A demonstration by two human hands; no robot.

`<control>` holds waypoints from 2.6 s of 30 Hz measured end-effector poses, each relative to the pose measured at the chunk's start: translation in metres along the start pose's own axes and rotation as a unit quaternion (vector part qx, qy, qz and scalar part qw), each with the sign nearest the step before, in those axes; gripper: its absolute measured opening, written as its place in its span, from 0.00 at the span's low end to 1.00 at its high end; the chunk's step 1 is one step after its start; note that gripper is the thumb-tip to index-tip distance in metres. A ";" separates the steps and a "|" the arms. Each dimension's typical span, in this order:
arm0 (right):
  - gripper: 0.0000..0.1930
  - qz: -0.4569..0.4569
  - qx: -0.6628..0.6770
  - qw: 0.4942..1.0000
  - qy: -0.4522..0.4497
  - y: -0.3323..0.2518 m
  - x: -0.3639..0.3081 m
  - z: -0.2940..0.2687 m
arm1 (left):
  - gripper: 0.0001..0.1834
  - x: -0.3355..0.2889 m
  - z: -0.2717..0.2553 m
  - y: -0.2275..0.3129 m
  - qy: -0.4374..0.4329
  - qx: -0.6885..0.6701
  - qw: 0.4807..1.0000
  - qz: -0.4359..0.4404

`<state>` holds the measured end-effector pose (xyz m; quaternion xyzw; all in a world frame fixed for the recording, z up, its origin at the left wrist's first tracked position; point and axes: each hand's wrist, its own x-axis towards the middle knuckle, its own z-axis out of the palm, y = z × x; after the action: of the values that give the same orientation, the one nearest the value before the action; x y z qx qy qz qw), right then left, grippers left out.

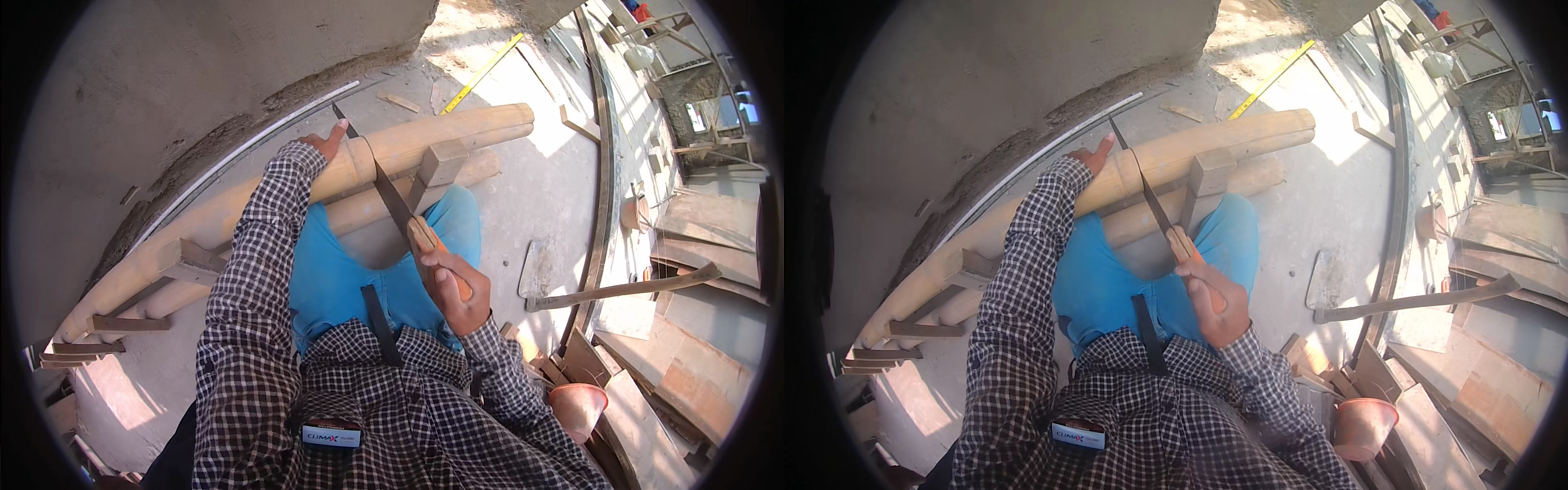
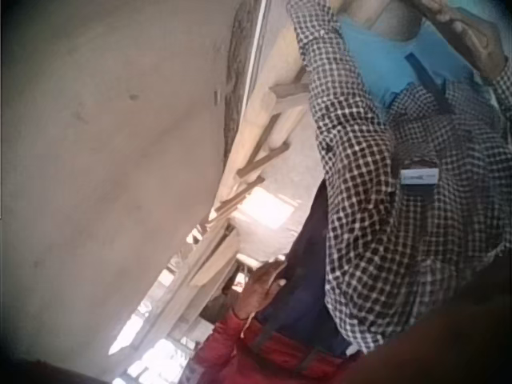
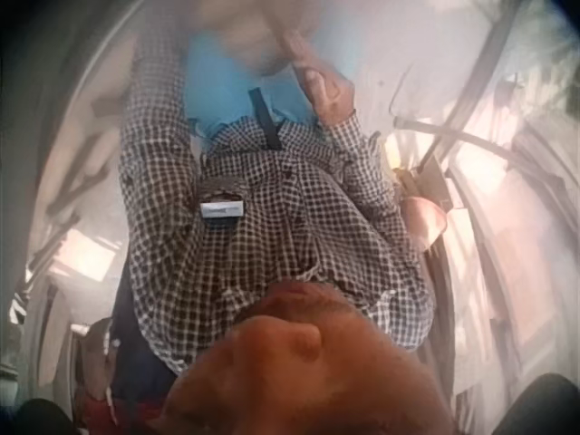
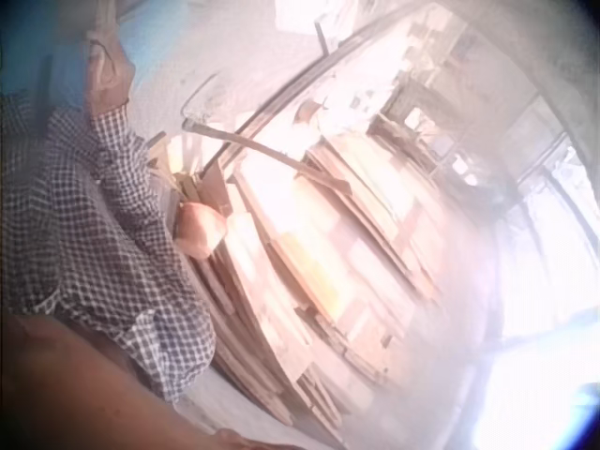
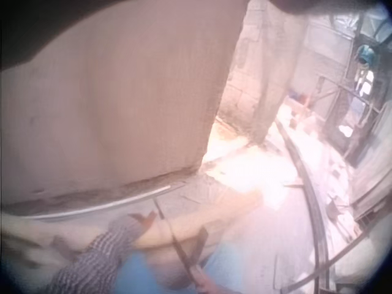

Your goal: The person sits on the floor and uses a hand saw to cut cylindrical pipes that are supported by wooden blocks. The person measures the pipe with a tape measure, repositions the pipe, and continues sawing to complete the cuts.

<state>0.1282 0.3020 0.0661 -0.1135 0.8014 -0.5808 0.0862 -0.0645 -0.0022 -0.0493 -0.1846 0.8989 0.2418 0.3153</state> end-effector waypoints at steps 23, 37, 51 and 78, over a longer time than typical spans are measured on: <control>0.12 -0.003 -0.015 0.999 0.029 0.050 0.045 0.034 | 0.64 -0.007 0.003 0.023 -0.009 0.011 1.000 0.016; 0.17 -0.035 0.033 0.970 0.240 0.002 -0.082 -0.078 | 0.59 -0.044 -0.009 0.010 0.005 0.089 0.992 0.090; 0.16 -0.048 0.071 0.921 0.379 0.026 -0.076 -0.082 | 0.52 -0.071 0.026 -0.051 0.258 0.188 0.932 0.172; 0.15 -0.116 0.173 0.895 0.393 -0.016 0.274 -0.089 | 0.50 -0.070 0.009 -0.053 0.397 0.025 0.895 0.201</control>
<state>-0.1576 0.3014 0.1070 0.0488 0.6377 -0.7135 -0.2860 0.0164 -0.0278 -0.0260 -0.0732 0.9730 0.1841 -0.1187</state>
